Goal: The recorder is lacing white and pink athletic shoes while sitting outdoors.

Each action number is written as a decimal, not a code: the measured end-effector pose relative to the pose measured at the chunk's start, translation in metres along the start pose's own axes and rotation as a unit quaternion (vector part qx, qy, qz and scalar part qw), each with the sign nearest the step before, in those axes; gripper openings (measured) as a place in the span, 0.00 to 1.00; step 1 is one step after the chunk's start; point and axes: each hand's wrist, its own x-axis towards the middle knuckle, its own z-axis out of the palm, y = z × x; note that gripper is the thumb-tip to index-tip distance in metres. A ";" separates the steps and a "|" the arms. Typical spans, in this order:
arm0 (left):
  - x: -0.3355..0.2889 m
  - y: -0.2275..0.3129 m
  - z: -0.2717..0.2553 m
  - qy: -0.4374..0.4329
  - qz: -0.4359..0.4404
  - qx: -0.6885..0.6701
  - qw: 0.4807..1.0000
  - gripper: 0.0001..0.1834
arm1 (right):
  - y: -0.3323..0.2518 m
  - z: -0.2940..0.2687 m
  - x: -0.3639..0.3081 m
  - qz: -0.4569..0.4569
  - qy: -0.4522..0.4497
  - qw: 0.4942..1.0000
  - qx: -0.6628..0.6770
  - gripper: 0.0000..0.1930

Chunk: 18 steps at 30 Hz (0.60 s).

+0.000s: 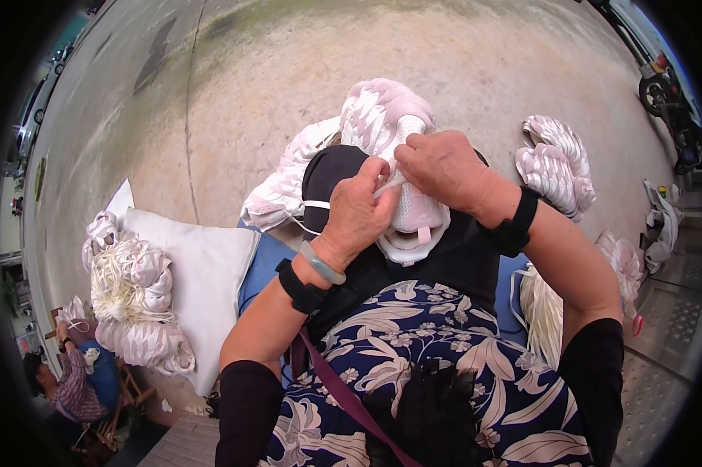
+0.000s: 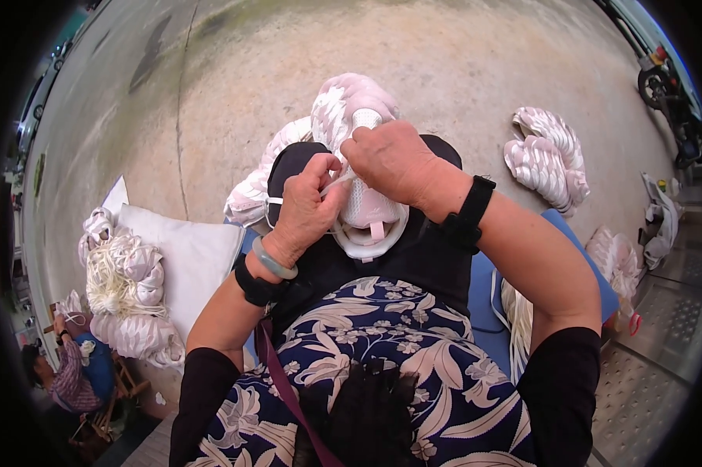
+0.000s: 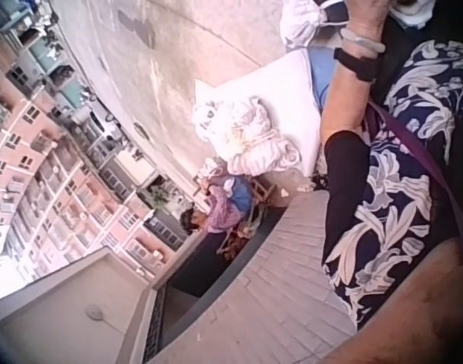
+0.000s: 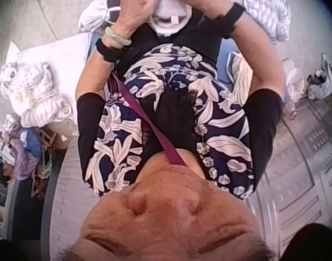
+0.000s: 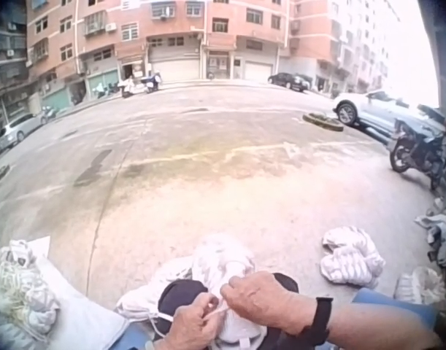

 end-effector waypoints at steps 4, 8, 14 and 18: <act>0.002 0.001 0.002 -0.004 0.005 0.014 1.000 0.11 | 0.000 0.000 0.002 -0.122 -0.025 0.984 -0.128 0.03; 0.005 -0.007 0.004 0.023 0.019 0.004 1.000 0.09 | 0.010 0.009 0.005 -0.173 0.011 0.969 -0.177 0.03; 0.012 -0.002 -0.013 -0.059 -0.003 0.004 0.998 0.11 | 0.004 0.007 -0.016 -0.108 0.034 0.981 -0.159 0.04; 0.015 -0.003 -0.020 -0.085 0.082 0.074 0.990 0.14 | 0.012 0.005 -0.038 -0.078 0.094 0.983 -0.138 0.03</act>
